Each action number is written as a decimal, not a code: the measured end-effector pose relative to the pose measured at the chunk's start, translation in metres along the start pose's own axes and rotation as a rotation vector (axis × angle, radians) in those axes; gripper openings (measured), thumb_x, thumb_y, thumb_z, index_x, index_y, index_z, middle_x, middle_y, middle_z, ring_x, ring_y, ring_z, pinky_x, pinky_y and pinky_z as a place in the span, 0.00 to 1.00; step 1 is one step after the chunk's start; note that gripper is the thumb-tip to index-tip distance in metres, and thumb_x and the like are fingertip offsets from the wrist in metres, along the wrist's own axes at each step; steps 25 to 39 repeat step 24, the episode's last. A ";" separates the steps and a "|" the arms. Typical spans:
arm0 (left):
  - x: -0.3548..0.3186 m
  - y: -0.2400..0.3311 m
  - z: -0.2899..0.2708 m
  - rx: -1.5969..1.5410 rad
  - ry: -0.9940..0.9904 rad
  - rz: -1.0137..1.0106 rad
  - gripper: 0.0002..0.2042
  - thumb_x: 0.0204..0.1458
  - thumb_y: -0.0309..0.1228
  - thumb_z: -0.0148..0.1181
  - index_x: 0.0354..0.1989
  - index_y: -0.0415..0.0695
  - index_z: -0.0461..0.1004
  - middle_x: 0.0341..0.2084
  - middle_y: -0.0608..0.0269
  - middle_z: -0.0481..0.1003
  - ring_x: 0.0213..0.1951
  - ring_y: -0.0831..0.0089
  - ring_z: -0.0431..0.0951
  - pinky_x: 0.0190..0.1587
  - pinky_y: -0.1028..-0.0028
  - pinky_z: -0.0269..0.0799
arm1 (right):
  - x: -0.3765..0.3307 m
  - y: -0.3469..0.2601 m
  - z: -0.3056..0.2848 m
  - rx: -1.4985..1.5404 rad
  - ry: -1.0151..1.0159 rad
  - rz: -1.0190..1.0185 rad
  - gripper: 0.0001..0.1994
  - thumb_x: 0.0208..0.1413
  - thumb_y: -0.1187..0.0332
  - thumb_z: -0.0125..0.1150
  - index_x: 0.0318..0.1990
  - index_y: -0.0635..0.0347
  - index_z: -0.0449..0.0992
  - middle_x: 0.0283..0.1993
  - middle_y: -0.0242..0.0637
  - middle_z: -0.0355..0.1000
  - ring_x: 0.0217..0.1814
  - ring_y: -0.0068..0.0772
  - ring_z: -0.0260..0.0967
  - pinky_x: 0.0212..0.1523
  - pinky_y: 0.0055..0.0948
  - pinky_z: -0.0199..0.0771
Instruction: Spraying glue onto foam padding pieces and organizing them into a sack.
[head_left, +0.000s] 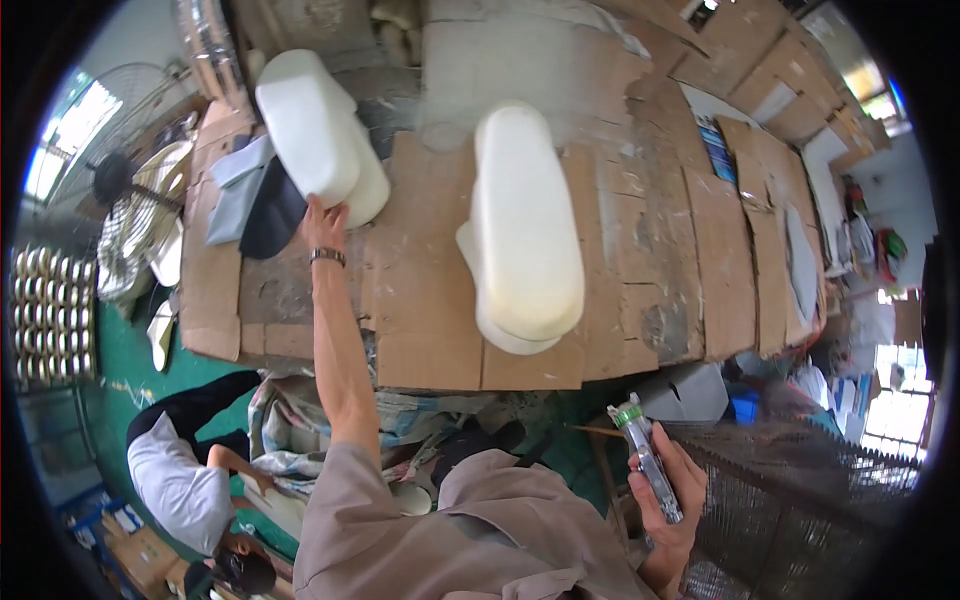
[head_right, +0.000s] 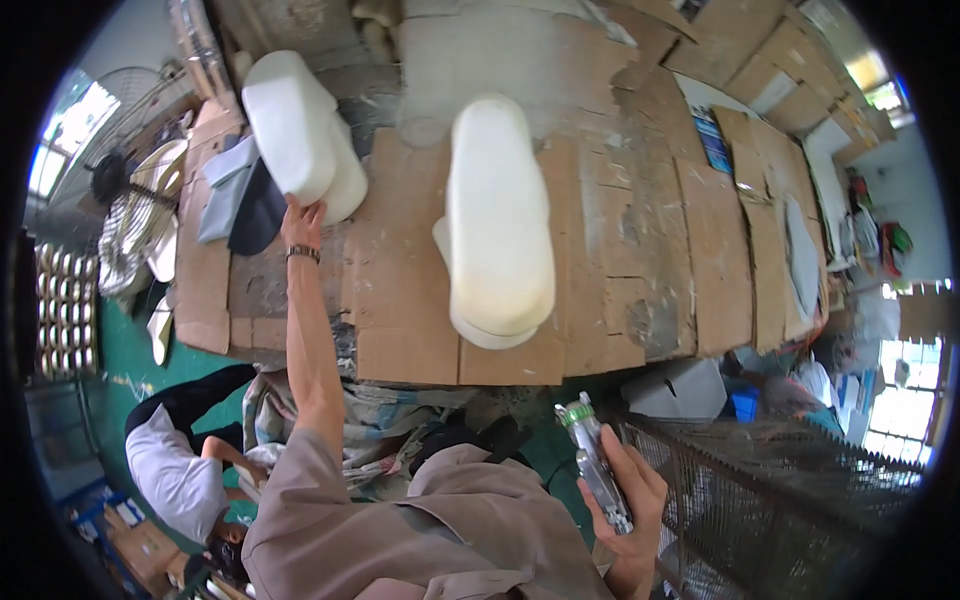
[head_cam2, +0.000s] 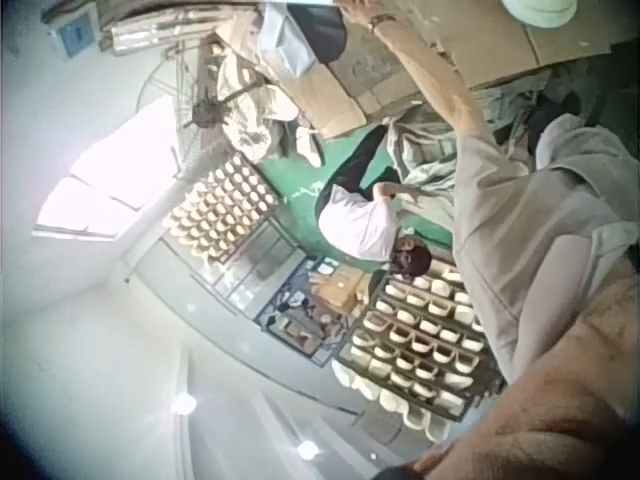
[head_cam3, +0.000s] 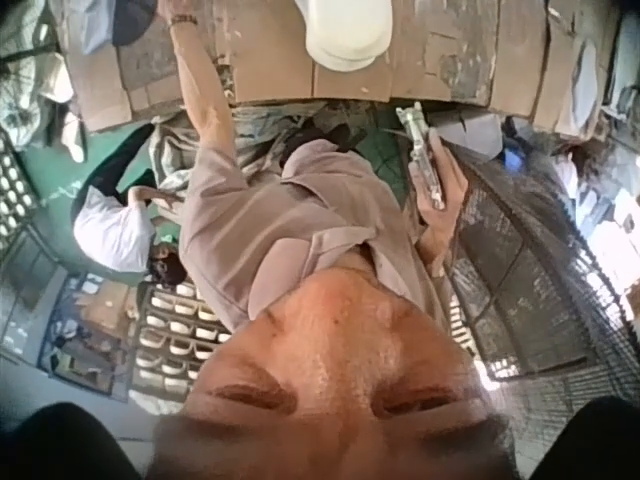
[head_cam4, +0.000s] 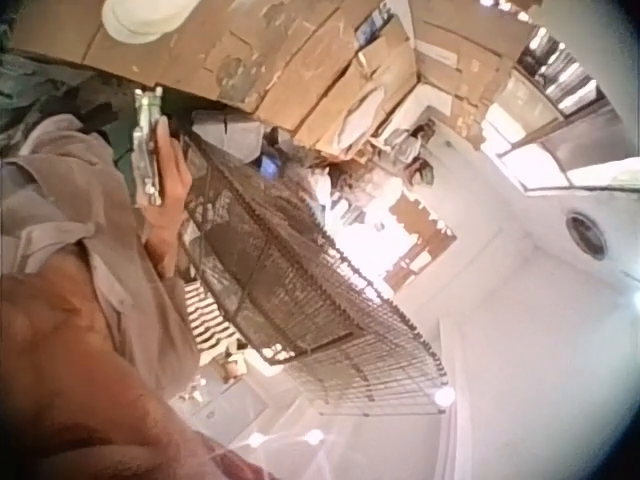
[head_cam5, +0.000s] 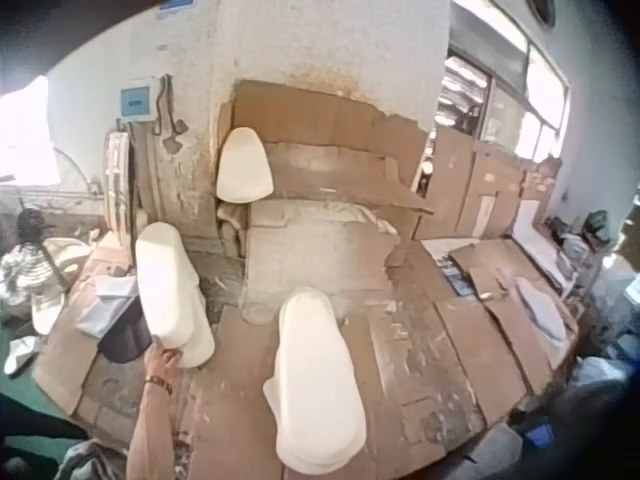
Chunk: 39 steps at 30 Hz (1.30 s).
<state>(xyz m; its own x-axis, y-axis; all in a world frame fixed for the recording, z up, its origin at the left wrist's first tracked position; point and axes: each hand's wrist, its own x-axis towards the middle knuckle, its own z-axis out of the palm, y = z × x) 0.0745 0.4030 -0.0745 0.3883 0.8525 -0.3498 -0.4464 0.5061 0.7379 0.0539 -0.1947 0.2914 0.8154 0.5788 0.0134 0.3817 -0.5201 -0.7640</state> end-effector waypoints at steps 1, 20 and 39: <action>-0.020 -0.005 0.010 0.159 0.114 0.002 0.29 0.62 0.43 0.63 0.65 0.36 0.64 0.49 0.56 0.75 0.46 0.65 0.78 0.43 0.68 0.81 | 0.001 -0.001 -0.001 -0.005 -0.001 0.019 0.30 0.47 0.80 0.69 0.62 0.71 0.73 0.40 0.52 0.77 0.36 0.43 0.77 0.39 0.31 0.76; -0.333 -0.133 0.075 0.579 -0.329 -0.176 0.48 0.48 0.38 0.76 0.71 0.29 0.51 0.53 0.35 0.73 0.52 0.56 0.79 0.50 0.64 0.80 | 0.009 -0.009 -0.016 -0.107 0.160 -0.120 0.30 0.47 0.80 0.69 0.62 0.73 0.72 0.37 0.48 0.76 0.34 0.38 0.76 0.36 0.29 0.76; -0.334 -0.141 0.050 0.678 -0.379 -0.207 0.47 0.50 0.35 0.74 0.72 0.31 0.49 0.54 0.35 0.73 0.53 0.54 0.79 0.52 0.63 0.79 | -0.003 -0.005 -0.026 -0.026 0.046 -0.060 0.30 0.56 0.64 0.70 0.62 0.74 0.72 0.43 0.48 0.79 0.38 0.36 0.79 0.44 0.28 0.77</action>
